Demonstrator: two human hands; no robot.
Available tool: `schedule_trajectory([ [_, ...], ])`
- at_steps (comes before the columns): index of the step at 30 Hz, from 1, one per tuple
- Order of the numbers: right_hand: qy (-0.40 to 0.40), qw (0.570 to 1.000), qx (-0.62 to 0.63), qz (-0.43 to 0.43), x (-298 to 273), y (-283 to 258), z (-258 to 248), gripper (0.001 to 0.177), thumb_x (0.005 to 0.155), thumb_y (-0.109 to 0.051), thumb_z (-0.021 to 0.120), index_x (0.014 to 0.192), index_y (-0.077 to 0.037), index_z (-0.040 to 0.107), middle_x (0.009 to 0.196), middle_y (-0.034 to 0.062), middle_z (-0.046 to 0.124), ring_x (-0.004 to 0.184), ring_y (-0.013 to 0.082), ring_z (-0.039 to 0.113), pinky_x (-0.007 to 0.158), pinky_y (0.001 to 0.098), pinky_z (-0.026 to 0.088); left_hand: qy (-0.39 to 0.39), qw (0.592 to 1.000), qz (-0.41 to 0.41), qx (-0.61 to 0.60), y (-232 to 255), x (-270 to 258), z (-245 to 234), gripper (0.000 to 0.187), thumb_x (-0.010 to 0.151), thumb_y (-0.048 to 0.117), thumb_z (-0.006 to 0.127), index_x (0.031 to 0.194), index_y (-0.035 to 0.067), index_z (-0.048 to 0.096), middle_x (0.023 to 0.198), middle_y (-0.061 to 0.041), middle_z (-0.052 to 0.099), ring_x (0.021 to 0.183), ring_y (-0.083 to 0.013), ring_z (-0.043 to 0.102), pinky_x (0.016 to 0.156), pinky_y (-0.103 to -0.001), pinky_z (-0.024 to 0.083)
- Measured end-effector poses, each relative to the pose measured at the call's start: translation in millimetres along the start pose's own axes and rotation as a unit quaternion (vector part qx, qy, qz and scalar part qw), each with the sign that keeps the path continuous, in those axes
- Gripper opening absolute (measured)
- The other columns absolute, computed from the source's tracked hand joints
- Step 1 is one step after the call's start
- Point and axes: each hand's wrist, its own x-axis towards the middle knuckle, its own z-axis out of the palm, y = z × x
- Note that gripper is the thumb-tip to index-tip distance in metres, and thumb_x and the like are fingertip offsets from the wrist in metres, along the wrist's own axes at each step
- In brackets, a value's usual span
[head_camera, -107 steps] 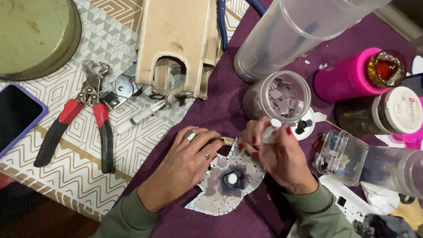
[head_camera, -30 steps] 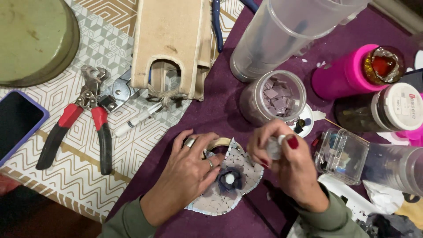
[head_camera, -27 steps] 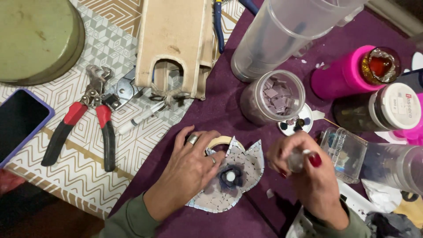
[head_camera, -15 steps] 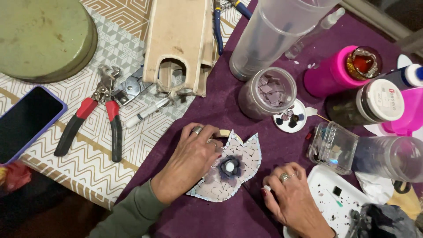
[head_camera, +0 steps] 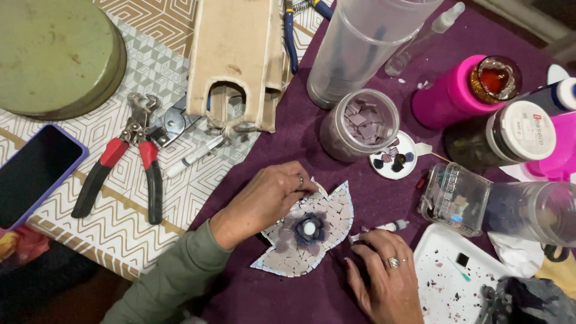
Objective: Assembling a flower-shaped mosaic piece by applying glue and placing small tiles onto a cardboard template.
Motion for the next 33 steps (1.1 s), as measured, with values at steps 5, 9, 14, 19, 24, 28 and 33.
schedule_trajectory([
  [5,0.080,0.995,0.034,0.042,1,-12,21,0.029,0.072,-0.005,0.081,0.097,-0.002,0.067,0.109,0.0133,0.066,0.111,0.0344,0.064,0.096,0.0474,0.052,0.007,0.991,-0.127,-0.031,13,8,2,0.016,0.083,0.009,0.074,0.097,0.004,0.080,0.086,-0.012,0.076,0.067,-0.0269,0.072,0.061,-0.038,0.054],
  [9,0.103,0.990,0.083,0.054,3,-20,32,0.026,0.072,-0.001,0.080,0.094,-0.001,0.067,0.105,0.0126,0.069,0.107,0.0325,0.067,0.092,0.0439,0.055,0.004,0.994,-0.109,-0.017,11,5,5,0.013,0.083,0.009,0.074,0.093,0.002,0.079,0.080,-0.012,0.074,0.061,-0.0230,0.071,0.056,-0.037,0.055],
  [14,0.090,0.990,0.099,0.055,1,-21,37,0.025,0.072,0.000,0.081,0.093,-0.001,0.068,0.105,0.0129,0.069,0.106,0.0322,0.068,0.090,0.0422,0.056,0.007,0.993,-0.114,-0.007,13,4,8,0.013,0.085,0.011,0.074,0.091,0.001,0.078,0.082,-0.012,0.073,0.063,-0.0267,0.071,0.057,-0.038,0.054],
  [19,0.098,0.989,0.106,0.040,2,-21,38,0.025,0.072,0.001,0.080,0.094,-0.001,0.067,0.105,0.0127,0.069,0.105,0.0311,0.068,0.087,0.0410,0.057,0.003,0.997,-0.071,0.013,11,1,8,0.012,0.084,0.011,0.074,0.089,0.000,0.077,0.082,-0.012,0.072,0.070,-0.0322,0.070,0.062,-0.042,0.053],
  [24,0.103,0.989,0.097,0.041,0,-20,42,0.026,0.072,0.000,0.081,0.094,-0.002,0.067,0.105,0.0123,0.069,0.106,0.0309,0.068,0.087,0.0405,0.057,-0.010,0.997,-0.071,0.014,16,1,8,0.014,0.087,0.012,0.072,0.092,0.000,0.077,0.085,-0.014,0.071,0.075,-0.0354,0.069,0.066,-0.045,0.052],
  [28,0.096,0.989,0.097,0.046,0,-21,41,0.025,0.073,0.000,0.081,0.094,-0.002,0.067,0.105,0.0118,0.069,0.106,0.0308,0.068,0.088,0.0402,0.057,-0.005,0.999,-0.042,0.025,11,-2,10,0.013,0.086,0.011,0.071,0.091,0.000,0.077,0.085,-0.015,0.070,0.079,-0.0361,0.069,0.068,-0.045,0.052],
  [33,0.101,0.988,0.104,0.048,-1,-20,42,0.025,0.074,0.000,0.080,0.095,-0.002,0.065,0.106,0.0118,0.068,0.106,0.0302,0.068,0.089,0.0400,0.057,-0.018,1.000,-0.006,0.014,10,-5,9,0.014,0.088,0.010,0.067,0.092,0.000,0.076,0.091,-0.013,0.071,0.084,-0.0354,0.070,0.073,-0.045,0.054],
])
